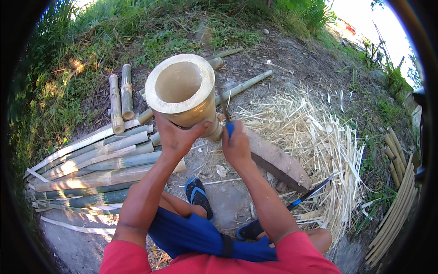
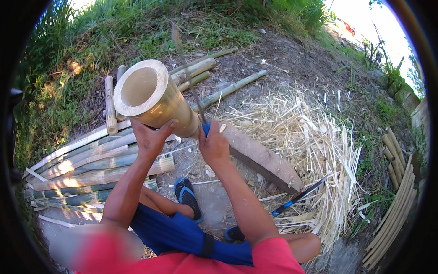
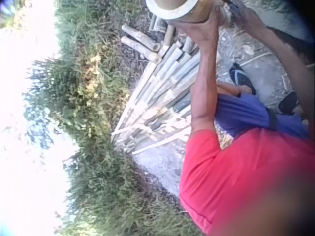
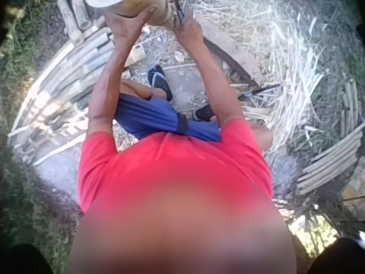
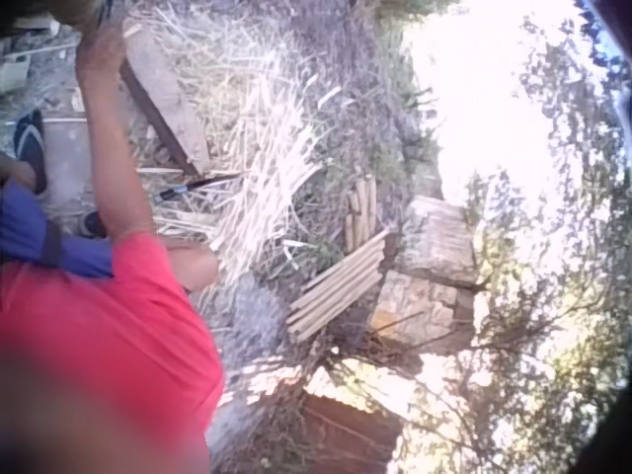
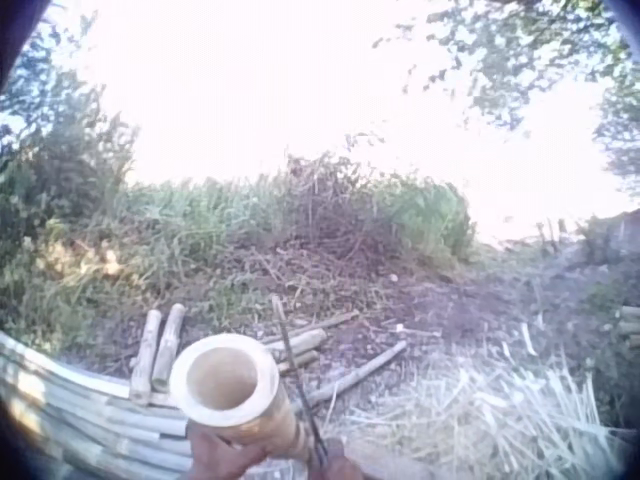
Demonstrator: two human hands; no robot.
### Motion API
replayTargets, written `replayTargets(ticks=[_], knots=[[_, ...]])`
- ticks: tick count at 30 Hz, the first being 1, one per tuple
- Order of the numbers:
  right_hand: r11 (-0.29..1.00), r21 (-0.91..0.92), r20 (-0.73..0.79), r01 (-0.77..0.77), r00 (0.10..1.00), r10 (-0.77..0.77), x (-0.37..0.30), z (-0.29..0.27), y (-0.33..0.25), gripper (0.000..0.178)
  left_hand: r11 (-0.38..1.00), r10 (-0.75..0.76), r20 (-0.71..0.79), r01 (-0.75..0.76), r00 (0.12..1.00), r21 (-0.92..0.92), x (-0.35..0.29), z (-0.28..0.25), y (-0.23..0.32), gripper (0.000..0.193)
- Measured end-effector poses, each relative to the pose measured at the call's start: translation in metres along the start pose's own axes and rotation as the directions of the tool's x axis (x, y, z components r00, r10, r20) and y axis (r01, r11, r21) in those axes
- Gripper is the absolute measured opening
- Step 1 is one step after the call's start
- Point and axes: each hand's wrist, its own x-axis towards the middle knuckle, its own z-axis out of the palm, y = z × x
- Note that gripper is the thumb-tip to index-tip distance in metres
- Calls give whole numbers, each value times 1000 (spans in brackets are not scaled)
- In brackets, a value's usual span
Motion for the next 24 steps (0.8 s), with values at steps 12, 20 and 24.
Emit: replayTargets(ticks=[12, 20, 24], knots=[[1000, 16, 8, 2, 1000, -2, -10, 6, 1, 30, 999, -9, 31, 11, 999, -47, -1, -2, 1, 105], [989, -98, 188, -112, 974, 129, -10, 41, 42, 31, 998, 44, 5, -44, 999, -35, -2, -13, -5, 80], [994, 51, -27, 96, 995, -95, -17, 67, 45, 31, 990, -5, -11, 3, 1000, -142, -3, -30, -22, 74]])
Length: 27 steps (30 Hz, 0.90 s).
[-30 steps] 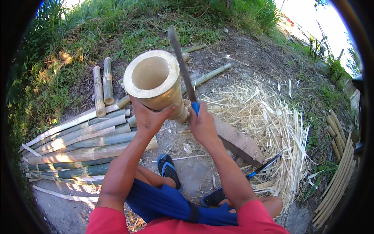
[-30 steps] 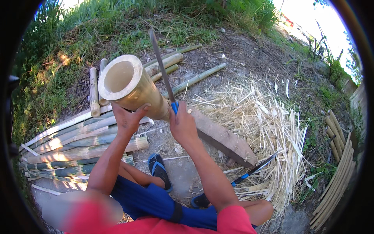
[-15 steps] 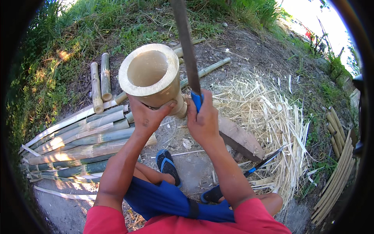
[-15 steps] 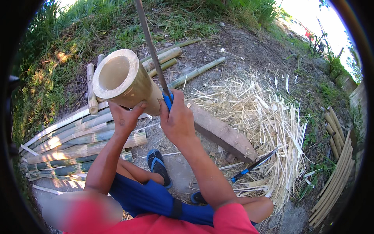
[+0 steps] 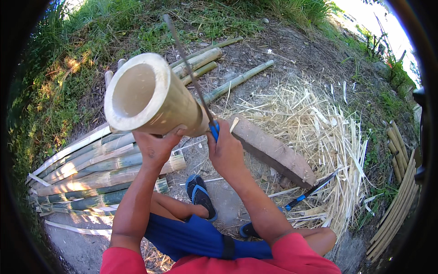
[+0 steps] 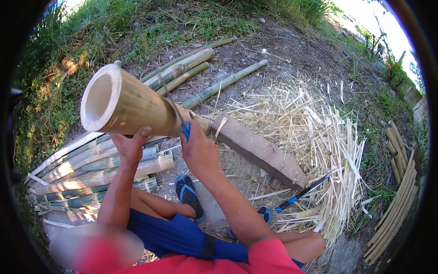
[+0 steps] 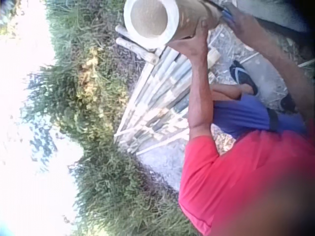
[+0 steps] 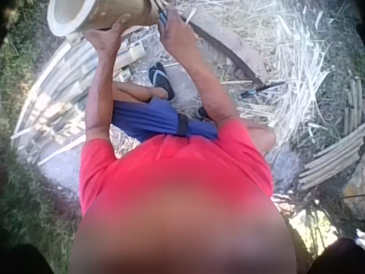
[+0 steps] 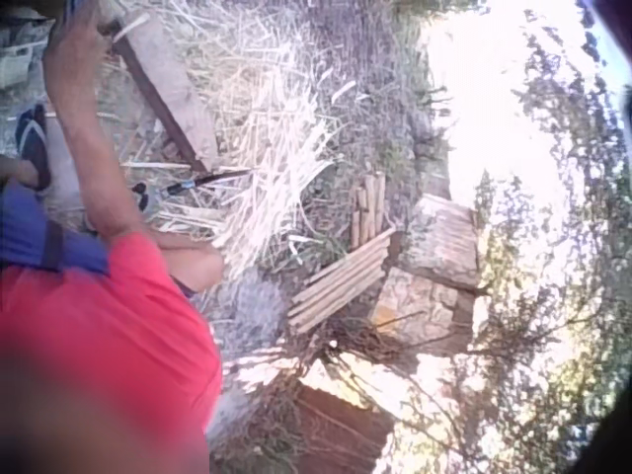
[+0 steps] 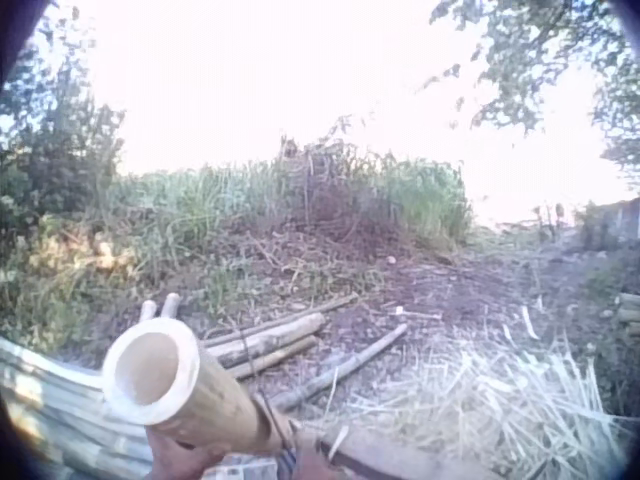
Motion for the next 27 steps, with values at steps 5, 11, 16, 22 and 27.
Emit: replayTargets(ticks=[5, 11, 16, 22, 27], knots=[[848, -360, 279, -390, 822, 497, 11, 39, 87, 31, 1000, -6, -37, 5, 999, -28, 3, -17, -13, 90], [928, -268, 257, -259, 909, 328, -11, 70, 117, 35, 995, 19, -155, -34, 988, -95, 14, -14, -33, 98], [834, -400, 298, -380, 807, 510, -43, 80, 139, 39, 999, 52, -197, -50, 979, 16, 30, -17, -42, 100], [880, -333, 369, -339, 812, 453, -41, 83, 140, 43, 991, 82, -216, -103, 973, -88, 61, -27, -42, 95], [974, -147, 216, -172, 955, 201, -62, 79, 82, 45, 976, 47, -282, -104, 958, -190, 67, -47, -44, 88]])
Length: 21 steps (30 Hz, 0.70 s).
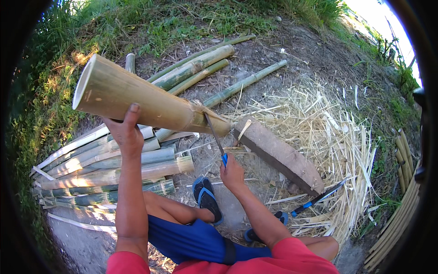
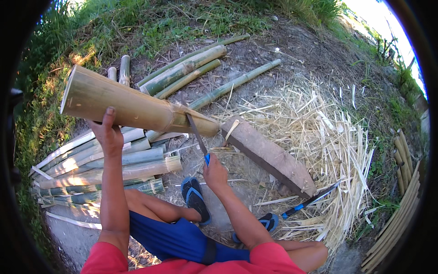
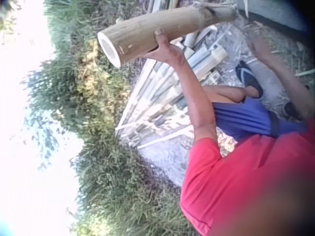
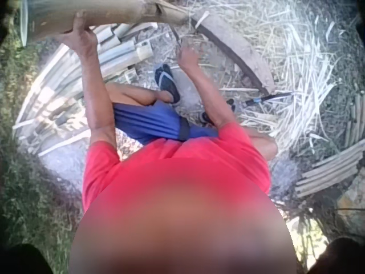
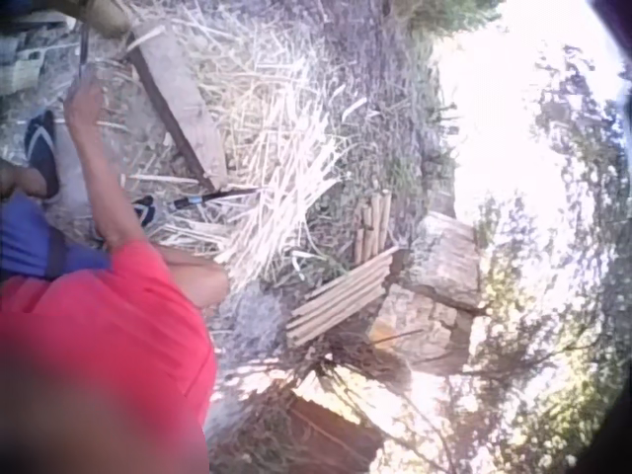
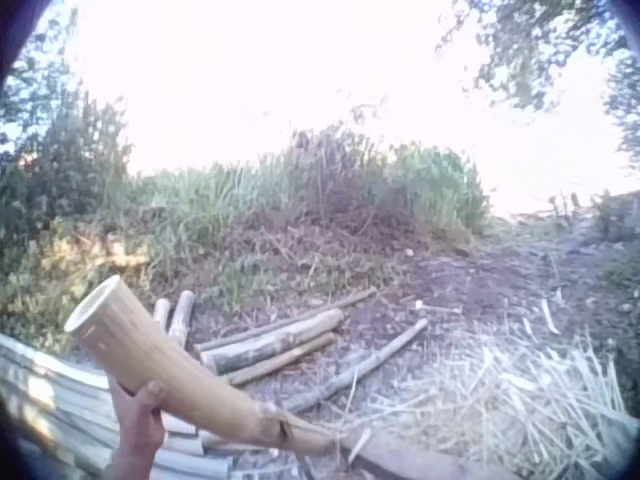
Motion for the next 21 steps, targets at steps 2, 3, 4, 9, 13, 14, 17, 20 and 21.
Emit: replayTargets(ticks=[2, 3, 4, 9, 13, 14, 17, 20, 21], knots=[[997, -2, -21, 76, 997, -76, -1, 0, -3, 45, 1000, -15, -36, 16, 999, 17, 8, -16, 1, 90], [993, -42, -12, 112, 994, -112, 4, 0, 1, 44, 1000, 10, -46, -9, 999, 16, 11, -24, -1, 89], [987, -82, 83, 137, 988, -130, 7, 1, 7, 44, 1000, -3, -66, 5, 998, 22, 16, -31, -3, 86], [912, -312, 271, -268, 894, 356, 26, 7, 38, 35, 999, 53, -124, -53, 991, 2, 31, -74, -16, 81], [962, -271, 308, 7, 948, 80, 20, 18, 38, 33, 1000, 2, -151, 2, 989, 23, 32, -95, -22, 81], [948, -305, 248, -94, 953, 174, 22, 17, 38, 33, 999, -25, -160, 29, 987, 21, 32, -97, -22, 81], [924, -320, 212, -209, 935, 285, 26, 9, 40, 36, 1000, -18, -139, 21, 990, 21, 32, -97, -19, 83], [943, -303, 221, -135, 953, 207, 26, -3, 39, 38, 999, 44, -115, -42, 992, 16, 33, -94, -19, 84], [948, -300, 250, -107, 950, 186, 24, -5, 36, 38, 998, -63, -154, 60, 986, -27, 33, -95, -20, 84]])
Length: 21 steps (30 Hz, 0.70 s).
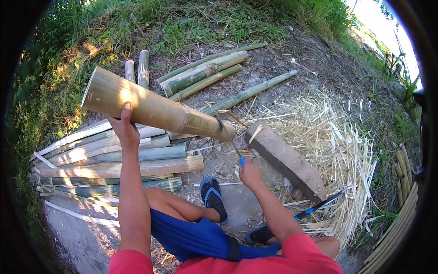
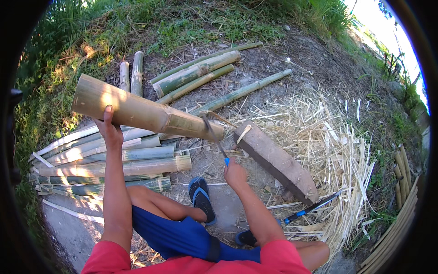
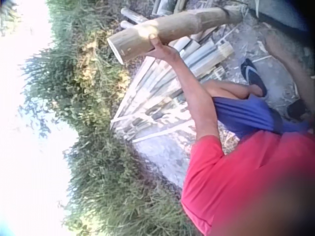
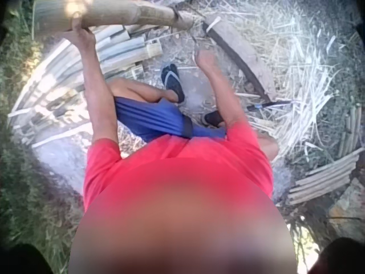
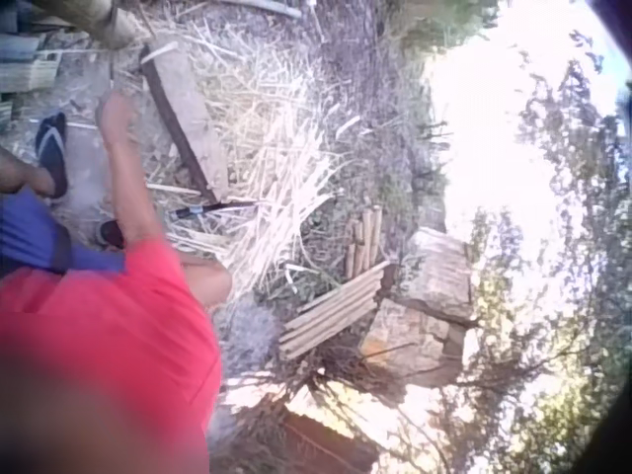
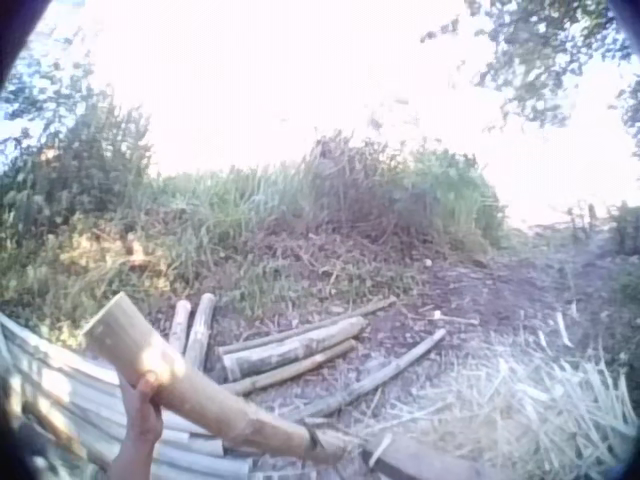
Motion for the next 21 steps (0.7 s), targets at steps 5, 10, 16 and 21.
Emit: replayTargets(ticks=[5, 10, 16, 21], knots=[[920, 390, -356, 25, 926, 125, -9, -2, -39, 38, 992, -114, 200, 123, 973, -32, -6, -18, 7, 91], [692, 721, -426, 35, 810, 403, -19, -24, -61, 40, 964, -265, 421, 252, 867, 87, -20, -11, 21, 97], [855, 465, -261, 230, 959, -116, -82, -119, -96, 40, 984, -97, 399, 26, 912, 178, -62, 41, 36, 90], [759, 341, -591, 555, 754, -286, -113, -190, -138, 39, 959, -91, 530, -70, 843, 275, -78, 57, 51, 84]])
